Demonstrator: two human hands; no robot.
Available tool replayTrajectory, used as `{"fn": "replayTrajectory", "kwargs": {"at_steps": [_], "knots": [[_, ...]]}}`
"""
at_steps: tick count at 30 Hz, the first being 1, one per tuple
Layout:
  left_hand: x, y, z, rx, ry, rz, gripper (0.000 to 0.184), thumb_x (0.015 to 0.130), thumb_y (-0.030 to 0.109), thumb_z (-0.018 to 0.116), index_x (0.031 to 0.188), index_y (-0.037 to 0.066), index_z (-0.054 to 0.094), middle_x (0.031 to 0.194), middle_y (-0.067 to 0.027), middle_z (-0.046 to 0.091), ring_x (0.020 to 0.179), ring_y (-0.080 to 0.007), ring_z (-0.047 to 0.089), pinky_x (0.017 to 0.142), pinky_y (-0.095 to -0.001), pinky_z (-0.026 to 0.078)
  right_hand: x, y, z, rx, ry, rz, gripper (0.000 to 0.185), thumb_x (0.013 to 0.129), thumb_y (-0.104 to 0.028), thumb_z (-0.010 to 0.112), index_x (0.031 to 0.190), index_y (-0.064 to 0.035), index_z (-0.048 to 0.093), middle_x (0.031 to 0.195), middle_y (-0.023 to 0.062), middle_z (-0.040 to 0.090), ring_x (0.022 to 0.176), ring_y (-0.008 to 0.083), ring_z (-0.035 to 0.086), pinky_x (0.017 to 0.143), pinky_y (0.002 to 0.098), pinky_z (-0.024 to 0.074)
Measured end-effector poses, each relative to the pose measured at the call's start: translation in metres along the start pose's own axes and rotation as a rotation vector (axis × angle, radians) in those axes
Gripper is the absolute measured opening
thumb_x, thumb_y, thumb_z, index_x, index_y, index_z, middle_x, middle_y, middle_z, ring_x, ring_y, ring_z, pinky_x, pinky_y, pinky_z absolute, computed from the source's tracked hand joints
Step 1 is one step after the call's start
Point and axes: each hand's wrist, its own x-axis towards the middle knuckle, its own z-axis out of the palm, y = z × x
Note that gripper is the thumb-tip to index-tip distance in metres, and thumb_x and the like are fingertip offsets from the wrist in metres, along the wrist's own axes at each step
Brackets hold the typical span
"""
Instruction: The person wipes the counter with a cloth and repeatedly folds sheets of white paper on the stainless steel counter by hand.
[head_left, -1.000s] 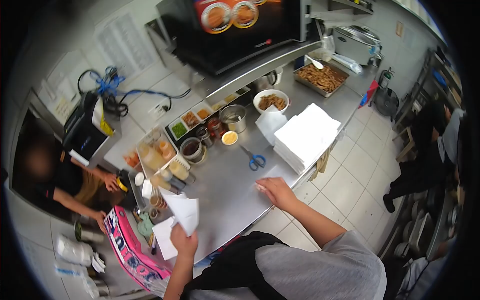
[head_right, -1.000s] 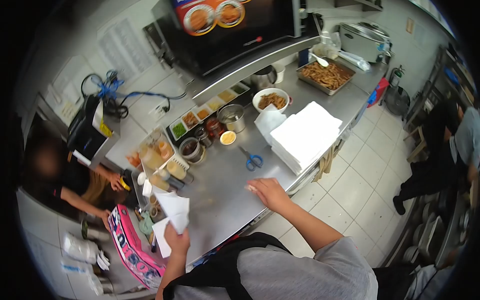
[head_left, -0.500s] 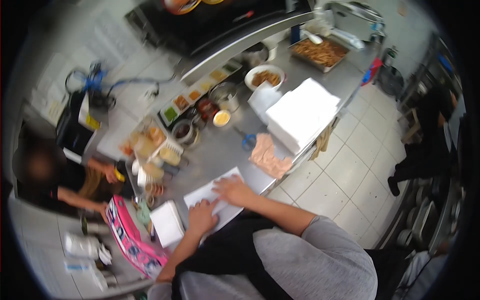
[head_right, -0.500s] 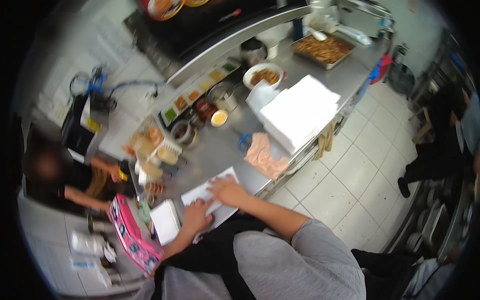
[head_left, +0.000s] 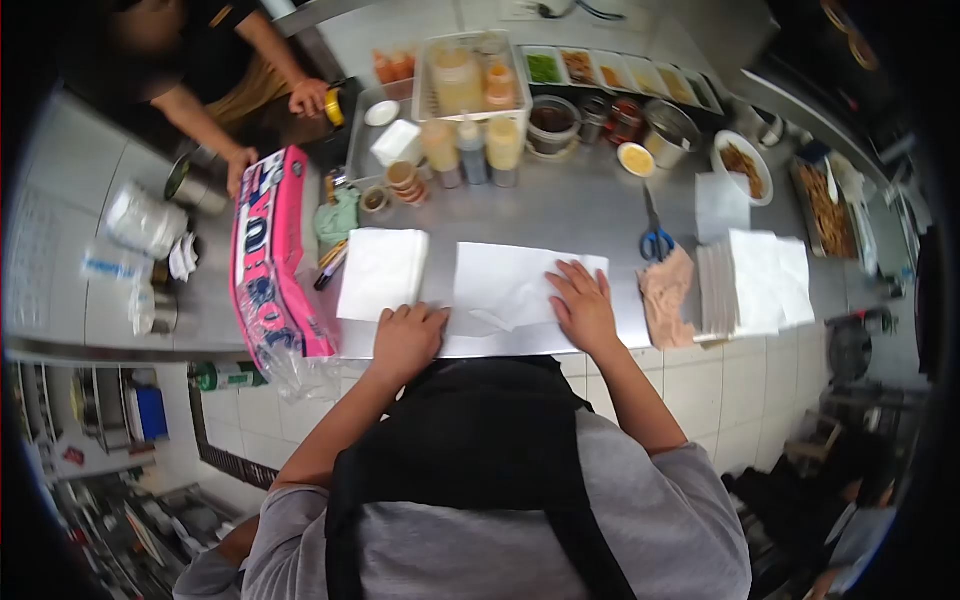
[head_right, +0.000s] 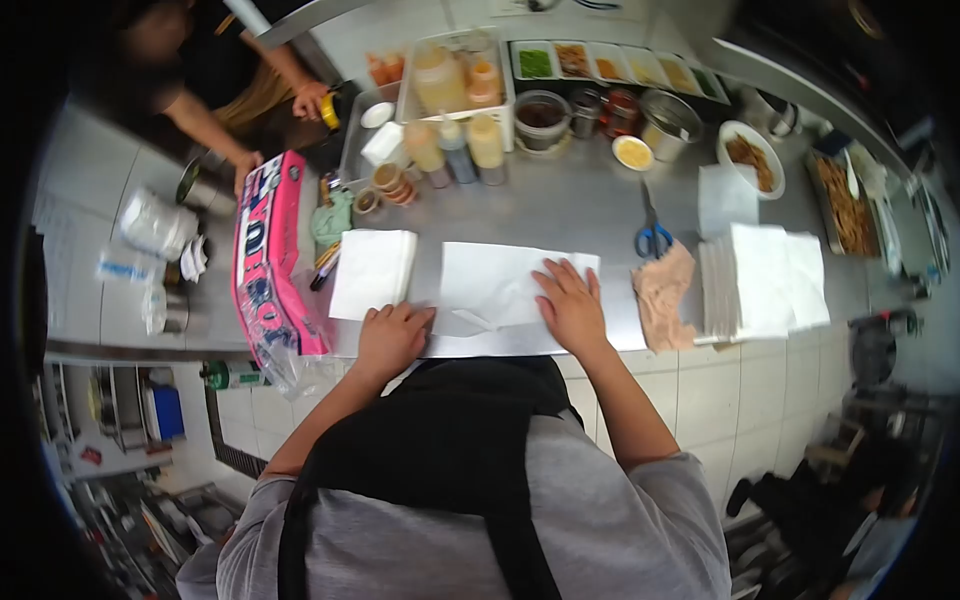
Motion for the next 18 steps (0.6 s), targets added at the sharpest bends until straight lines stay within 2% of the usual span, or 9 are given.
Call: {"fn": "replayTrajectory", "kwargs": {"at_steps": [3, 5, 7, 9, 10, 12, 13, 16, 18], "knots": [[0.001, 0.01, -0.01, -0.152, 0.061, 0.022, 0.047, 0.075, 0.021, 0.07, 0.122, 0.019, 0.062, 0.104, -0.0045, 0.059, 0.098, -0.0248, 0.057, 0.085, -0.0418, 0.043, 0.018, -0.004, 0.003, -0.021, -0.049, -0.027, 0.041, 0.087, -0.022, 0.063, 0.128, -0.0186, 0.058, 0.14, 0.005, 0.05, 0.135, 0.0283, 0.041, 0.111, 0.0557, 0.0247], [0.014, 0.014, -0.006, -0.219, 0.234, 0.252, 0.048, 0.076, 0.022, 0.072, 0.123, 0.018, 0.06, 0.114, -0.0052, 0.058, 0.106, -0.0258, 0.055, 0.092, -0.0425, 0.041, 0.031, -0.005, 0.002, -0.065, -0.039, 0.029, 0.044, 0.087, -0.023, 0.064, 0.13, -0.0183, 0.057, 0.141, 0.0066, 0.049, 0.135, 0.0291, 0.04, 0.11, 0.0564, 0.0244], [0.024, 0.017, -0.001, -0.298, 0.263, 0.316, 0.042, 0.077, 0.022, 0.072, 0.117, 0.016, 0.063, 0.115, -0.006, 0.059, 0.108, -0.0269, 0.054, 0.094, -0.0427, 0.041, 0.045, 0.007, -0.001, -0.108, 0.064, 0.035, 0.051, 0.083, -0.027, 0.069, 0.132, -0.0192, 0.055, 0.137, 0.0068, 0.051, 0.129, 0.0287, 0.046, 0.103, 0.0553, 0.0307], [0.044, 0.017, -0.002, -0.369, 0.304, 0.414, 0.035, 0.077, 0.022, 0.072, 0.111, 0.014, 0.065, 0.116, -0.0068, 0.059, 0.109, -0.0281, 0.054, 0.095, -0.043, 0.04, 0.059, 0.014, -0.02, -0.15, -0.112, 0.276, 0.045, 0.077, -0.032, 0.075, 0.118, -0.0187, 0.063, 0.125, 0.0053, 0.057, 0.117, 0.0271, 0.052, 0.091, 0.0535, 0.0368], [0.05, 0.014, -0.003, -0.473, 0.316, 0.406, 0.027, 0.078, 0.022, 0.071, 0.103, 0.012, 0.066, 0.116, -0.0069, 0.059, 0.108, -0.0289, 0.054, 0.095, -0.0431, 0.04, 0.062, 0.019, -0.022, -0.167, -0.1, 0.296, 0.045, 0.077, -0.032, 0.075, 0.118, -0.0187, 0.063, 0.125, 0.0053, 0.057, 0.117, 0.0271, 0.052, 0.091, 0.0535, 0.0368], [0.065, 0.013, -0.002, -0.658, 0.345, 0.317, 0.014, 0.079, 0.021, 0.071, 0.083, 0.008, 0.066, 0.114, -0.0077, 0.059, 0.107, -0.0311, 0.053, 0.093, -0.0435, 0.04, 0.064, 0.027, -0.018, -0.117, -0.355, 0.194, 0.035, 0.071, -0.034, 0.08, 0.098, -0.0181, 0.067, 0.112, 0.0039, 0.06, 0.109, 0.0259, 0.053, 0.083, 0.0505, 0.0383], [0.078, 0.018, -0.005, -0.654, 0.377, 0.242, 0.017, 0.079, 0.022, 0.072, 0.089, 0.01, 0.066, 0.11, -0.0083, 0.06, 0.109, -0.0313, 0.054, 0.097, -0.0459, 0.038, 0.063, 0.025, -0.012, -0.144, -0.381, 0.123, 0.025, 0.07, -0.032, 0.08, 0.084, -0.0168, 0.066, 0.106, 0.0033, 0.062, 0.108, 0.0262, 0.054, 0.082, 0.0503, 0.0383], [0.104, 0.029, -0.029, -0.51, 0.463, 0.289, 0.025, 0.079, 0.022, 0.072, 0.101, 0.012, 0.064, 0.112, -0.009, 0.06, 0.111, -0.0311, 0.054, 0.102, -0.0486, 0.036, 0.056, -0.001, -0.015, -0.031, -0.232, -0.157, 0.022, 0.07, -0.024, 0.077, 0.084, -0.0159, 0.061, 0.106, 0.0023, 0.06, 0.106, 0.0282, 0.054, 0.085, 0.0485, 0.0389], [0.104, 0.028, -0.042, -0.343, 0.325, 0.372, 0.034, 0.079, 0.023, 0.073, 0.11, 0.014, 0.061, 0.113, -0.0081, 0.06, 0.113, -0.0279, 0.056, 0.108, -0.0516, 0.032, 0.055, -0.032, -0.046, 0.148, -0.124, -0.262, 0.021, 0.073, -0.016, 0.075, 0.085, -0.0166, 0.058, 0.1, 0.0024, 0.063, 0.098, 0.0258, 0.059, 0.085, 0.0424, 0.0383]]}}
